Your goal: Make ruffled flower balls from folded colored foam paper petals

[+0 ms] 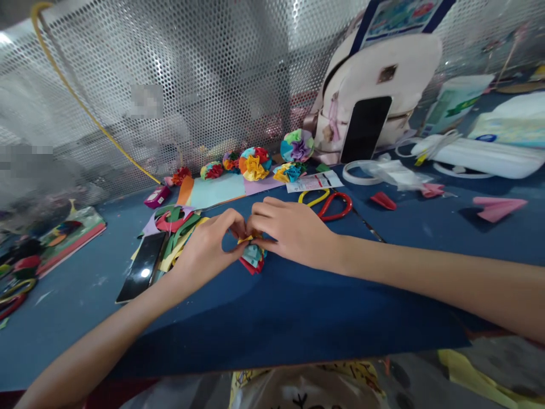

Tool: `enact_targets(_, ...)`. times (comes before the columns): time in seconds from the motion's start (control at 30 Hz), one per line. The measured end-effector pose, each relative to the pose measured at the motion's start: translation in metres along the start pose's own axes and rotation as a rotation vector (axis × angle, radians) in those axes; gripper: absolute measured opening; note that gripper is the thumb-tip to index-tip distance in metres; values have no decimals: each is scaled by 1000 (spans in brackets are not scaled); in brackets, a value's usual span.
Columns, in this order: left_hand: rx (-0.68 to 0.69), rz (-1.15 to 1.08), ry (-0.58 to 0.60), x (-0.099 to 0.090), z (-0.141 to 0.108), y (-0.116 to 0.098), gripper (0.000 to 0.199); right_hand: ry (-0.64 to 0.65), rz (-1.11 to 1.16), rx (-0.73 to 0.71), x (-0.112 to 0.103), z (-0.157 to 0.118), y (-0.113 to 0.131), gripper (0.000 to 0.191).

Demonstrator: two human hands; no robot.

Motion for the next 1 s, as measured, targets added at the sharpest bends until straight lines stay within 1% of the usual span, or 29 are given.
enact_targets(0.1,-22,-94,-8,0,-1,6,29,-13,-88,-64,3,1,1,19)
enact_targets(0.17,-22,-157,-13,0,-2,9,26,-25,-115,-66,5,1,0,20)
enact_targets(0.33,-55,-234,4,6,-3,15,22,-39,-116,-67,9,-1,0,22)
enact_targets(0.47,-103,-286,7,12,-2,19,23,-41,-127,-96,13,-2,3,23)
enact_targets(0.57,-125,-280,24,13,-3,19,24,-54,-93,-95,13,-2,3,26)
enact_targets(0.67,-123,-254,20,11,-4,18,22,-72,-40,-75,11,-2,2,27)
enact_targets(0.77,-102,-226,-23,7,-5,17,20,-86,40,-38,9,-2,0,27)
enact_targets(0.9,-91,-211,-56,6,-5,18,23,-71,132,23,12,-3,-5,26)
enact_targets(1.0,-93,-217,-65,6,-6,19,21,-63,192,85,15,-4,-11,23)
Point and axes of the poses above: each hand's wrist, its own z-axis towards the middle knuckle, its own x-axis out of the palm, y = z × x, the point moved 8 cm from there along z, towards the middle knuckle, and after that the axes turned 13 degrees about z, right-handed, at the moved point
